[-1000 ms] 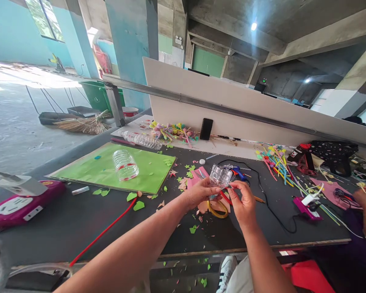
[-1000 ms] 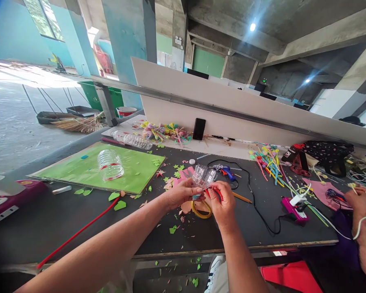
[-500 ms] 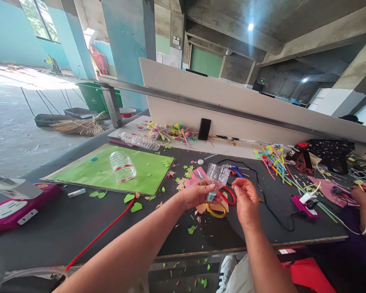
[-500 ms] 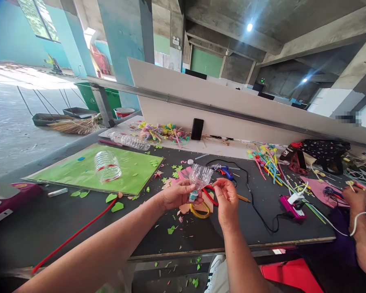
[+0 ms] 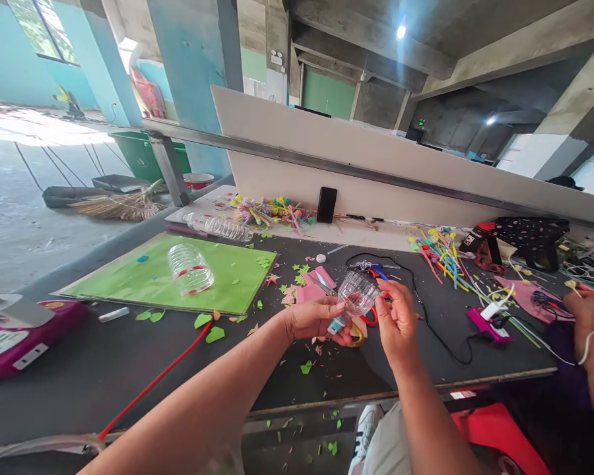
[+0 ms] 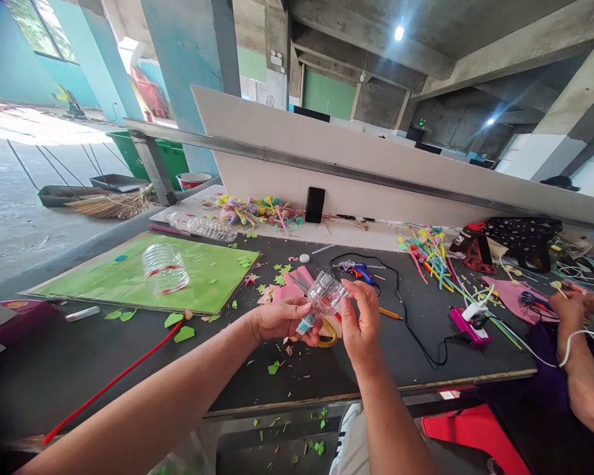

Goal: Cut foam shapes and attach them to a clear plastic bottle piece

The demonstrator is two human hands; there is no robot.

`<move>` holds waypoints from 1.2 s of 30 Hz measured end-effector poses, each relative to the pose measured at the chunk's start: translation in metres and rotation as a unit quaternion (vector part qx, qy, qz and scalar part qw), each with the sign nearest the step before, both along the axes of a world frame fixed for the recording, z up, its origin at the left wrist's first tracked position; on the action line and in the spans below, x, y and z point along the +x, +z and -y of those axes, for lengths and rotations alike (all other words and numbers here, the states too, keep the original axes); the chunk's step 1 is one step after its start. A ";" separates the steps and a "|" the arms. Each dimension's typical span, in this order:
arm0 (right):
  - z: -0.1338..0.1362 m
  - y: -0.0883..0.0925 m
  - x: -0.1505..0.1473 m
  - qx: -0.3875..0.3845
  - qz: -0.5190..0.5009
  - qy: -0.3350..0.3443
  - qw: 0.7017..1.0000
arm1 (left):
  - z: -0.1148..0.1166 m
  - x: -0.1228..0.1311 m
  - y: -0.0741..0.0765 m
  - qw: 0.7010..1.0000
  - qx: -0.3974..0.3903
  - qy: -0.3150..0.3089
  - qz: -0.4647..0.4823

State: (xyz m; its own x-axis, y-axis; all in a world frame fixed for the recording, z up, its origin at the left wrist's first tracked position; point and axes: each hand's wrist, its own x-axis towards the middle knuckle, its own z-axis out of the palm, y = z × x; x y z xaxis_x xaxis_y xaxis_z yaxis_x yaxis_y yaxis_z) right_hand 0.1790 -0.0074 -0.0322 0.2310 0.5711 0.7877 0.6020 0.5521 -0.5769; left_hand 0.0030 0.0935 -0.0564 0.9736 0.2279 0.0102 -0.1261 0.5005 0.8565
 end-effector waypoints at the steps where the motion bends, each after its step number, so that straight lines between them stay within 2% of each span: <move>1: 0.000 0.001 0.000 0.003 0.035 -0.012 0.999 | 0.001 0.000 0.000 1.000 0.008 0.001 -0.006; 4: 0.000 0.004 0.002 0.019 0.118 -0.052 0.992 | 0.003 0.003 -0.001 0.999 0.037 0.032 -0.019; 8: 0.002 0.007 0.008 0.040 0.202 -0.106 0.973 | 0.002 0.008 -0.005 0.984 0.117 0.136 -0.023; 11: 0.006 0.011 0.013 0.021 0.256 -0.121 0.959 | -0.002 0.012 -0.009 0.949 0.211 0.234 -0.029; 14: 0.007 0.011 0.017 -0.005 0.279 -0.126 0.952 | -0.005 0.012 -0.008 0.887 0.329 0.322 -0.021; 16: 0.005 0.009 0.020 -0.010 0.277 -0.141 0.951 | -0.004 0.010 -0.003 0.845 0.391 0.364 -0.027; 18: 0.002 0.005 0.022 -0.009 0.264 -0.149 0.953 | -0.001 0.008 0.003 0.816 0.423 0.393 -0.045; 22: -0.001 0.000 0.025 -0.012 0.225 -0.143 0.964 | 0.003 0.005 0.009 0.786 0.442 0.428 -0.057; 27: 0.000 -0.003 0.026 -0.079 0.091 -0.127 0.985 | -0.002 0.006 0.001 0.740 0.490 0.457 -0.063; 29: -0.001 -0.005 0.025 -0.134 0.013 -0.081 0.988 | -0.005 0.007 -0.002 0.740 0.487 0.460 -0.059; 31: -0.003 -0.008 0.023 -0.175 -0.076 -0.018 0.982 | -0.007 0.009 -0.005 0.761 0.458 0.458 -0.036; 33: -0.005 -0.010 0.021 -0.189 -0.170 0.045 0.966 | -0.007 0.010 -0.005 0.798 0.407 0.443 0.008; 36: -0.008 -0.009 0.019 -0.173 -0.288 0.107 0.936 | -0.005 0.010 -0.002 0.871 0.309 0.379 0.056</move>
State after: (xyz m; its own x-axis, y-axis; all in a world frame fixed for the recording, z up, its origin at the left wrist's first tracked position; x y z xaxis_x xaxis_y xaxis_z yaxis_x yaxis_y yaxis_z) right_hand 0.1978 0.0007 -0.0417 0.4114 0.8506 0.3275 0.0323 0.3455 -0.9379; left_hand 0.0134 0.0982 -0.0580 0.5314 0.7212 0.4444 -0.3204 -0.3146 0.8935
